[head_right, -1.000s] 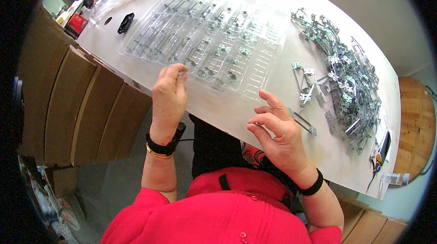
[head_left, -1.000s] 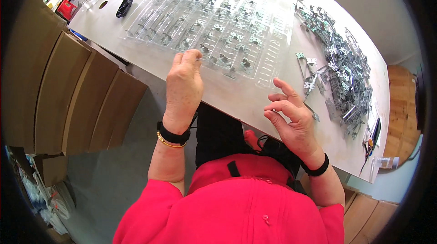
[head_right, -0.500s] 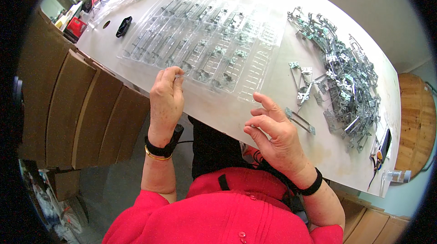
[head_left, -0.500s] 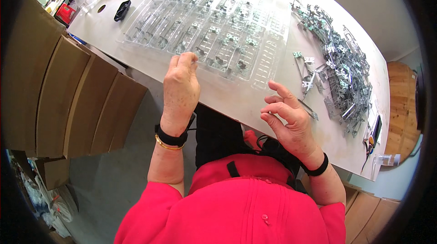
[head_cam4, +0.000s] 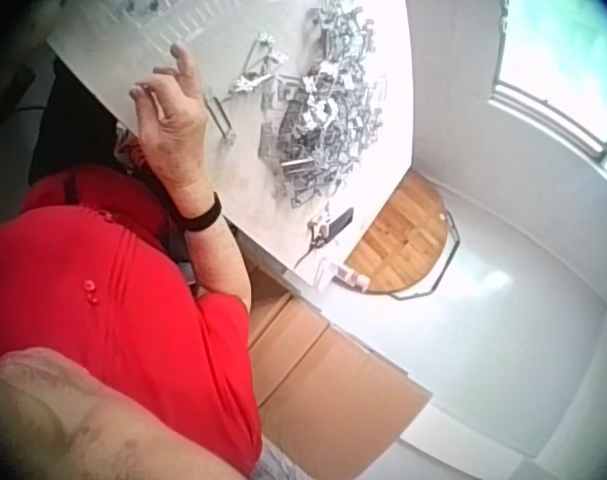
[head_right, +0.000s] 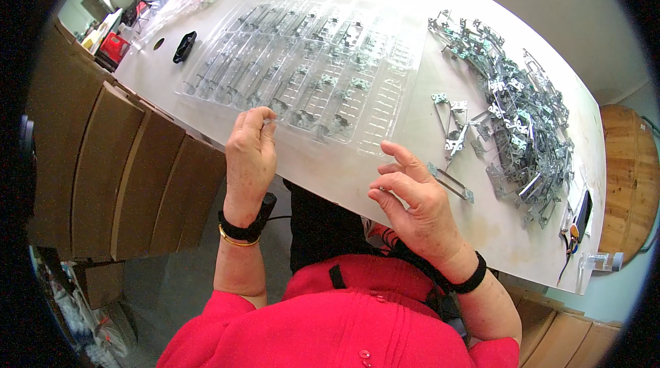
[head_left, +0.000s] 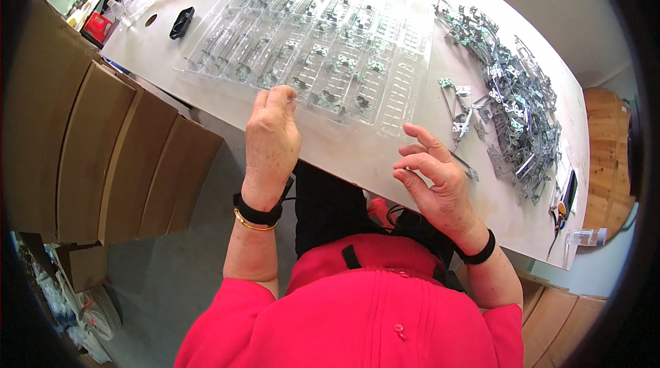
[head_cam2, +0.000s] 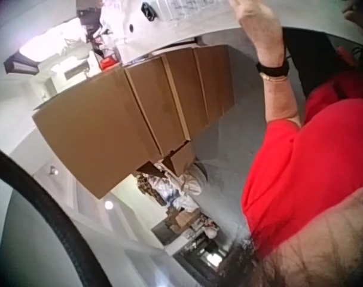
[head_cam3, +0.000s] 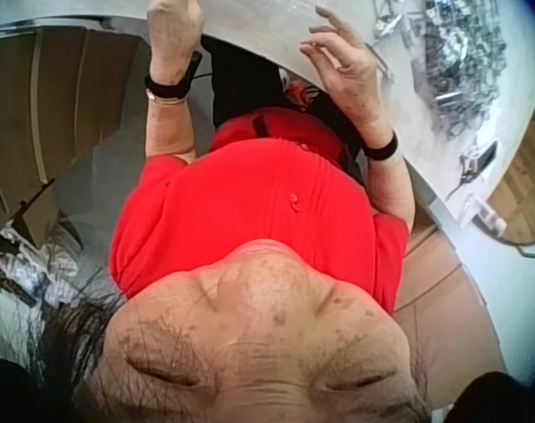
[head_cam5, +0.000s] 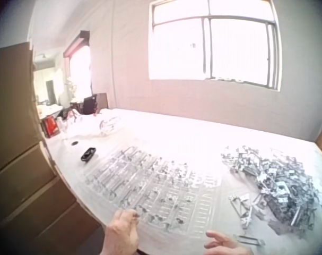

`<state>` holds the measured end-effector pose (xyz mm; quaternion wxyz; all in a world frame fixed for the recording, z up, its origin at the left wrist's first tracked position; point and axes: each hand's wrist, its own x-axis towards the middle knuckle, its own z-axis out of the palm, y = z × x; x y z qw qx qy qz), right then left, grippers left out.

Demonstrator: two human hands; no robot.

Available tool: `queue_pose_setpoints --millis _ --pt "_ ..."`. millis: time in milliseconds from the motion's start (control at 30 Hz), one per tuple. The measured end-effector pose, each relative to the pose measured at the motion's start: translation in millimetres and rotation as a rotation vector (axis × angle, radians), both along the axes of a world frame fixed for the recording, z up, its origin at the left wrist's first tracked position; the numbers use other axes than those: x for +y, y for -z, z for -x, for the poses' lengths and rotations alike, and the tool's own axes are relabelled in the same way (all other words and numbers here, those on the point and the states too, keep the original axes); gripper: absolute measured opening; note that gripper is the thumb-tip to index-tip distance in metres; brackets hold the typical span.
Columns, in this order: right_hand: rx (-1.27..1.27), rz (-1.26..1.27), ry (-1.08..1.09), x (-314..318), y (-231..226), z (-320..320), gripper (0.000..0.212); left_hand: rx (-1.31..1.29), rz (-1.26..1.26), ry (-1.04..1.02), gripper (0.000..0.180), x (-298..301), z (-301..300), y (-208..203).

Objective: Assembling small metal bracket components and organizing them into a plastic sorting tray.

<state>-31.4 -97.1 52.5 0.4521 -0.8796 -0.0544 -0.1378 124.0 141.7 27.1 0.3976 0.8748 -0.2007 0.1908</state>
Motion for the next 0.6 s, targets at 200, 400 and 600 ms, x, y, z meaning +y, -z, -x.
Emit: queue_pose_setpoints --millis 200,400,600 --pt "-0.003 -0.002 0.009 -0.1 0.3 0.5 0.014 0.001 0.004 0.009 0.016 -0.8 -0.2 0.6" --pt "0.017 0.000 -0.013 2.7 -0.5 0.9 0.011 -0.008 -0.003 0.011 0.016 0.1 -0.9 1.1" --pt "0.004 0.027 -0.008 6.1 -4.3 0.1 0.011 -0.017 -0.001 0.011 0.011 1.0 -1.5 1.6"
